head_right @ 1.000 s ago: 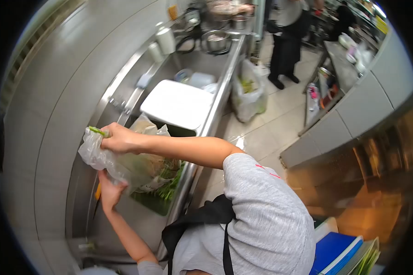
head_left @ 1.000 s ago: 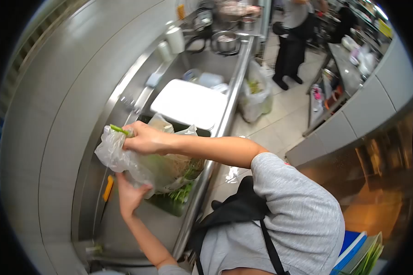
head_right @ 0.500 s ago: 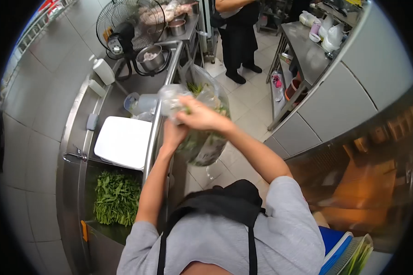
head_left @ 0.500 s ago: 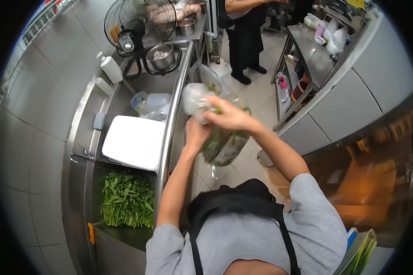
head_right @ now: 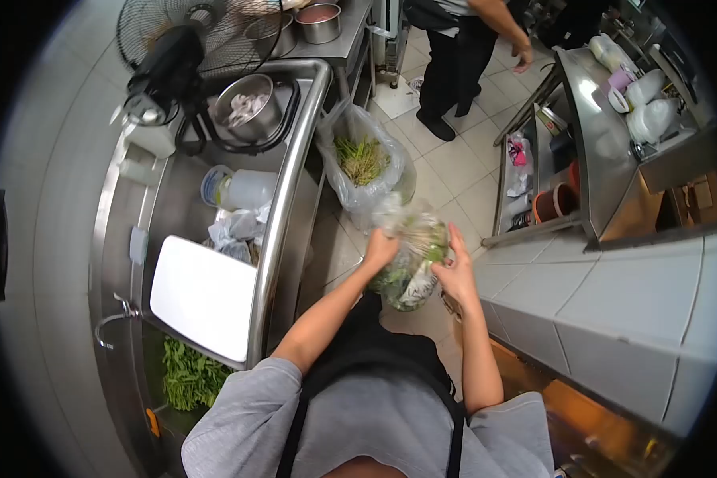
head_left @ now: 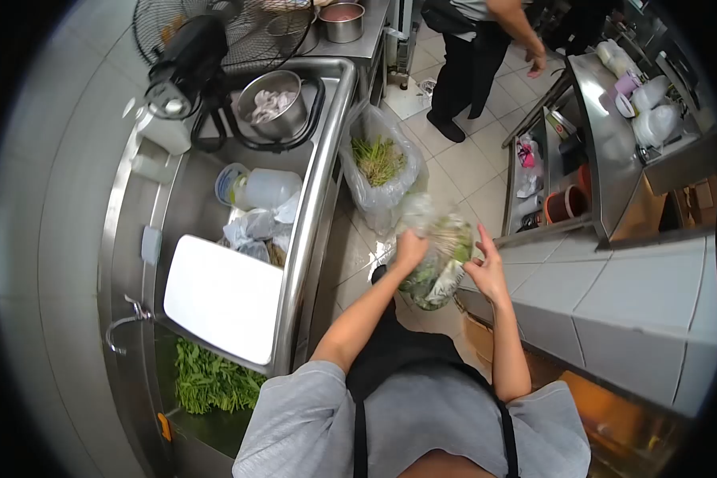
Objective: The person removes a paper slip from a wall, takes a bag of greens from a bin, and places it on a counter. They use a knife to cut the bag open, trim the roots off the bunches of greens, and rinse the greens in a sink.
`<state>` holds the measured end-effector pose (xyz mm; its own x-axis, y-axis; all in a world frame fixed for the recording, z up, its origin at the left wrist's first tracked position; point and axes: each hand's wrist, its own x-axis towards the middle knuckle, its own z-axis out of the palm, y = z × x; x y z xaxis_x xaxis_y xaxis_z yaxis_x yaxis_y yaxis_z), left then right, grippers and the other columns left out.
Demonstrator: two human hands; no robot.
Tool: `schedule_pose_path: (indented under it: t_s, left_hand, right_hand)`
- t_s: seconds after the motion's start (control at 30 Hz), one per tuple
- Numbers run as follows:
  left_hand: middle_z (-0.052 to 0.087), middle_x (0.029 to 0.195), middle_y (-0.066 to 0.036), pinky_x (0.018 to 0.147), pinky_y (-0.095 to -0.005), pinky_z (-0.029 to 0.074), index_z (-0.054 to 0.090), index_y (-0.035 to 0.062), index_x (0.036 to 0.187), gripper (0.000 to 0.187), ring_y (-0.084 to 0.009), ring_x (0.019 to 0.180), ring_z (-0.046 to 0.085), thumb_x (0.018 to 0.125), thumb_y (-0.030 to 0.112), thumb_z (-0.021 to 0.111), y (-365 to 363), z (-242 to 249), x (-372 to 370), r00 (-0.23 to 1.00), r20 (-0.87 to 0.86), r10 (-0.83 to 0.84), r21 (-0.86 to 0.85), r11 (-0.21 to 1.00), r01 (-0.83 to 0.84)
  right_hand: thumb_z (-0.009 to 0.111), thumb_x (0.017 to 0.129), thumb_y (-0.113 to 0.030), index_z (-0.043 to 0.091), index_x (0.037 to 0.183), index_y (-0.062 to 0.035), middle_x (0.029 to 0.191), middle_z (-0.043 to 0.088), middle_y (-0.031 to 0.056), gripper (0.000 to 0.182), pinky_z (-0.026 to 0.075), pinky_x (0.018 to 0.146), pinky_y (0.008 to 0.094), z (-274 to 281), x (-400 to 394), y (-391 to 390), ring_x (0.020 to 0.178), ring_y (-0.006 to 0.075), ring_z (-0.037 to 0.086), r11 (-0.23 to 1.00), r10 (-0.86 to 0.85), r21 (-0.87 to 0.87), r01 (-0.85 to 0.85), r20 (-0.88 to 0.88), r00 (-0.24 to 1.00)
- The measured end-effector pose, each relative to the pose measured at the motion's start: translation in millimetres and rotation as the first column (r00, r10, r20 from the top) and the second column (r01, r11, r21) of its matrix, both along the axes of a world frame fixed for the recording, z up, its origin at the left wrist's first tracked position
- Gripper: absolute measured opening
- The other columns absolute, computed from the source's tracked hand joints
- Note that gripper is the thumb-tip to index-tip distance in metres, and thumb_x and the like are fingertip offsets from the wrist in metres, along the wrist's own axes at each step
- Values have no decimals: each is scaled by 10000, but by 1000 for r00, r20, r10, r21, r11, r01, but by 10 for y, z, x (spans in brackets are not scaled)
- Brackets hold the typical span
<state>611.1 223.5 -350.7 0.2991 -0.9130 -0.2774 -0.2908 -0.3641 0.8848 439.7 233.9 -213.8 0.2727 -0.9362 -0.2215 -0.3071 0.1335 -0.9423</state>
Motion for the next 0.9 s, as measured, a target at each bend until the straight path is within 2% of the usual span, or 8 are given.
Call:
schedule_pose_path:
  t_s: [0.17, 0.37, 0.47, 0.53, 0.63, 0.73, 0.83, 0.9]
  left_hand:
    - [610, 927, -214, 789, -373, 424, 568, -55, 958, 304, -329, 896, 581, 773, 185, 547, -741, -166, 529, 903, -245, 352, -13, 930, -366]
    - [580, 997, -142, 818, -329, 391, 531, -72, 1013, 324, -239, 907, 540, 801, 172, 517, -1683, -16, 938, 698, -375, 610, -18, 748, -663]
    - [561, 999, -105, 798, -316, 401, 522, -58, 1020, 297, -190, 892, 522, 819, 160, 508, -2138, -215, 1203, 590, -439, 677, 38, 671, -741]
    - [554, 976, -94, 779, -304, 404, 525, -43, 1007, 271, -173, 873, 516, 825, 156, 506, -2419, -404, 1296, 499, -527, 688, 99, 633, -768]
    - [534, 974, -77, 752, -291, 407, 523, -19, 998, 242, -146, 854, 505, 836, 159, 498, -2568, -618, 1360, 380, -569, 730, 186, 564, -805]
    - [532, 985, -75, 778, -287, 407, 523, -22, 1005, 260, -150, 877, 503, 846, 181, 490, -2682, -873, 1446, 307, -588, 749, 222, 514, -829]
    - [536, 977, -84, 800, -283, 407, 527, -22, 1005, 316, -162, 891, 509, 835, 244, 511, -2709, -1052, 1498, 201, -534, 821, 296, 405, -865]
    - [534, 1031, -108, 828, -313, 401, 517, -30, 1049, 428, -187, 939, 505, 816, 327, 547, -2805, -1126, 1525, 168, -564, 808, 339, 413, -845]
  right_hand:
    - [585, 688, -74, 443, 1268, -64, 1277, 452, 141, 596, 458, 790, 324, -526, -201, -821, 1064, 270, 495, 990, -108, 66, 128, -242, 964]
    - [613, 688, -159, 586, 1072, -19, 990, 615, 174, 410, 457, 789, 362, -1731, -45, -1633, 928, 283, 581, 987, -25, 137, 88, -408, 913]
    - [626, 709, -187, 594, 1051, -30, 970, 619, 154, 377, 469, 743, 346, -2851, 297, -2395, 841, 255, 596, 963, 27, 248, 101, -463, 886]
    - [646, 686, -218, 615, 986, -63, 1046, 579, 155, 339, 442, 844, 390, -3141, 749, -2938, 997, 295, 536, 941, 71, 313, 126, -549, 833]
    - [653, 683, -240, 613, 1006, -99, 1148, 489, 138, 354, 419, 886, 402, -3504, 1358, -3378, 1094, 306, 441, 948, -29, 187, 257, -755, 655]
    - [660, 678, -258, 606, 1022, -108, 1205, 406, 140, 379, 395, 917, 408, -3880, 1545, -3672, 1149, 315, 359, 892, 70, 373, 257, -674, 735]
    - [631, 703, -256, 580, 1069, -68, 1166, 432, 229, 414, 364, 917, 425, -4009, 1400, -3664, 1081, 369, 424, 958, 100, 266, 109, -666, 740]
    - [655, 688, -258, 608, 1004, -61, 1129, 457, 194, 376, 379, 895, 395, -3884, 1167, -3647, 1062, 334, 435, 946, 108, 303, 114, -625, 773]
